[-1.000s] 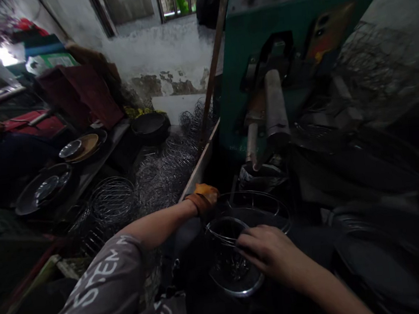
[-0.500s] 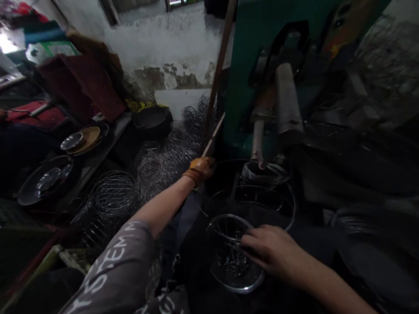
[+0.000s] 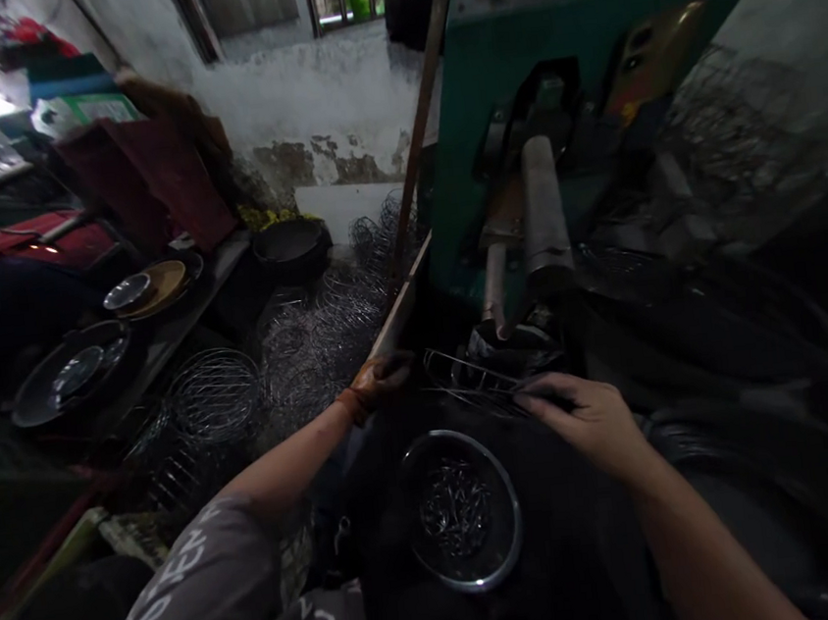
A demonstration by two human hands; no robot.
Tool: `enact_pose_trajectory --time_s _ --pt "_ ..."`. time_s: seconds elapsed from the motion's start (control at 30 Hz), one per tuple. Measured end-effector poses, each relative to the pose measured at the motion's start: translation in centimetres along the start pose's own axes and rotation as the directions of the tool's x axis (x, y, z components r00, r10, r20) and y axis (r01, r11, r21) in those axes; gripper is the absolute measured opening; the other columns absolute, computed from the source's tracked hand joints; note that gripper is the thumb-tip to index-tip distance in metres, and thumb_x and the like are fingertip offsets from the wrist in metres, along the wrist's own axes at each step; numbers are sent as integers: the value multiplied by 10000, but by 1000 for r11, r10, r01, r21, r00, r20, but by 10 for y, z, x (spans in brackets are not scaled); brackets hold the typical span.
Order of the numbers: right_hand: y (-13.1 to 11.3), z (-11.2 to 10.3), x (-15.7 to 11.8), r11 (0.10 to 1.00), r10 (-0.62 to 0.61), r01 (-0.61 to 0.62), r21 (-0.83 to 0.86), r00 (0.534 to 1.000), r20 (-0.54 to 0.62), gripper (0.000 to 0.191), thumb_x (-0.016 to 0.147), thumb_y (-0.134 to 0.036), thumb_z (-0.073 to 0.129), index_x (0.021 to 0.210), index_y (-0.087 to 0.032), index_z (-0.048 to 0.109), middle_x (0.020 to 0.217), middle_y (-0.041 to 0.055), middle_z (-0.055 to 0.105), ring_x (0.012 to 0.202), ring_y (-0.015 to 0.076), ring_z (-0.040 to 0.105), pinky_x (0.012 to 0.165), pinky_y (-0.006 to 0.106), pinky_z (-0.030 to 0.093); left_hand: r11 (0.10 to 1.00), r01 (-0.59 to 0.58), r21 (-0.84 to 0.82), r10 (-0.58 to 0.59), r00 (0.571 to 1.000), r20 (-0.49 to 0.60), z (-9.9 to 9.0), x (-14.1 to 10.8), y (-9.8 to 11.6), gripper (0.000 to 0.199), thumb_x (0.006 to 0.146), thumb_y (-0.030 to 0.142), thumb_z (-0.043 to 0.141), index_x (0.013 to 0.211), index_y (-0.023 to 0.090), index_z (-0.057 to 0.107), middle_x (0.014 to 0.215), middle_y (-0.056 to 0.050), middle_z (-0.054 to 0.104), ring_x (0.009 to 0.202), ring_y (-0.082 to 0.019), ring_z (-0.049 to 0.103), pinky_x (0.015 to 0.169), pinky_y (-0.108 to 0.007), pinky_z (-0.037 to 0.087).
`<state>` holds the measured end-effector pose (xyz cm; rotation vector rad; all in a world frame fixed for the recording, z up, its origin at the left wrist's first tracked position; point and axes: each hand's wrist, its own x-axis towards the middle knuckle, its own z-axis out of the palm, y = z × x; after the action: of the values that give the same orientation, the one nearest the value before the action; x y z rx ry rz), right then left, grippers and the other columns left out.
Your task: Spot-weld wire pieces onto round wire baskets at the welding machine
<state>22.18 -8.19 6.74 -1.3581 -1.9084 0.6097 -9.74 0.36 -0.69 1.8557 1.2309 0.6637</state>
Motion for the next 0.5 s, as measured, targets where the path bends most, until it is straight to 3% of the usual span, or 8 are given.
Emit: enact_pose_trajectory --time_s 0.1,0.2,0.23,0.3,0.4,0.5 --pt "11 8 2 999 25 -23 25 998 -63 286 902 -489 639 828 -257 788 837 51 816 785 252 781 761 361 640 971 -229 -62 224 971 -88 -8 -9 29 605 970 433 635 1518 193 543 1506 -119 613 1381 -260 586 1177 -399 462" --pt "16 18 4 998 26 -23 59 998 -63 267 886 -469 653 828 -252 797 844 55 819 791 254 783 770 368 643 876 -471 108 473 881 7 -2 -5 52 759 820 464 796 1482 163 582 1522 -157 589 1434 -307 534 1236 -424 400" --pt "16 20 4 997 26 -22 69 998 -53 259 883 -460 659 830 -250 800 842 56 819 788 254 783 768 369 643 860 -490 141 491 871 24 3 -3 55 739 799 450 798 1446 146 610 1500 -171 602 1421 -313 545 1232 -426 405" --pt "14 20 3 996 28 -24 91 999 -35 256 877 -461 676 818 -245 799 831 57 818 776 255 782 764 369 643 886 -446 131 450 893 -8 13 0 58 620 815 412 748 1357 123 661 1423 -187 655 1362 -312 597 1204 -428 438" --pt "10 12 1 991 50 -47 128 999 -19 272 861 -489 714 774 -240 781 809 61 814 760 255 779 749 362 642 938 -341 -66 337 940 -58 26 -1 60 456 866 359 682 1260 128 694 1320 -176 715 1253 -292 671 1141 -424 500" --pt "10 2 -2 984 79 -74 165 996 -27 282 842 -503 742 761 -235 777 804 66 812 752 252 774 724 349 633 913 -316 -259 321 947 -22 31 -5 64 366 844 312 693 1170 147 719 1312 -166 719 1216 -295 688 1084 -415 541"
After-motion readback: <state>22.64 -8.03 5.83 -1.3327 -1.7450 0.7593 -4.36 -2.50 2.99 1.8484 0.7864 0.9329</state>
